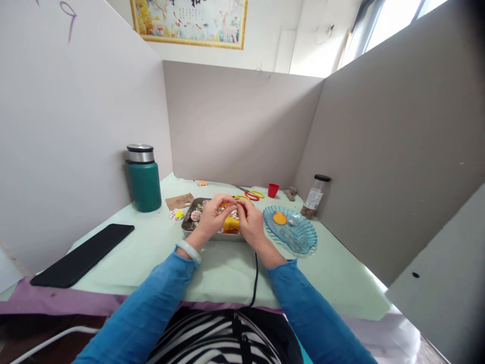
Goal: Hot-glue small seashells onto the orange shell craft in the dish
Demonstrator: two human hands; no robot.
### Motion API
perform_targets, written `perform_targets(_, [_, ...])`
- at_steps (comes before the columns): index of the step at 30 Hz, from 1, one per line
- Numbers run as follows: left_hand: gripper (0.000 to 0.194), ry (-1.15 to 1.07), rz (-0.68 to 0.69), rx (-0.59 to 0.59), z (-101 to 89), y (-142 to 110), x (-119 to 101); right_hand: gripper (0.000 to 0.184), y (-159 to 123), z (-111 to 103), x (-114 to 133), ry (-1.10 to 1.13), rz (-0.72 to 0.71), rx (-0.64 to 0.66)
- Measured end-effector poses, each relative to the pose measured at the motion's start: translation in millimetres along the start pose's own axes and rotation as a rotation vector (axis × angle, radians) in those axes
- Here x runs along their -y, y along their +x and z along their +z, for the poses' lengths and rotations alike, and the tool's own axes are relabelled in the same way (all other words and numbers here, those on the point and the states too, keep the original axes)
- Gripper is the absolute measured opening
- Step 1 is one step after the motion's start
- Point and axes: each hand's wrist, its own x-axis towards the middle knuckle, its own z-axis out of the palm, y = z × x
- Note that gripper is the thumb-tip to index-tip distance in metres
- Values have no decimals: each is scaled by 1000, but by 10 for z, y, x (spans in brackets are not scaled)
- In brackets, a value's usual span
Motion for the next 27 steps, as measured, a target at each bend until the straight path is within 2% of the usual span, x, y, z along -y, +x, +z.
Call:
perform_targets(5, [12, 42, -47, -39, 7, -9, -40, 22, 1, -8, 12, -30, -4, 36])
perform_targets(10, [19, -83, -225, -86, 34, -3, -33, 23, -6, -16, 20, -37, -8, 49])
perform_targets(17, [28, -243, -401, -1, 57, 6, -64, 23, -19, -17, 23, -32, -3, 52])
perform_targets(27, [24, -189, -361, -41, 48, 1, -134, 24, -16, -25, 49, -40, -11, 68])
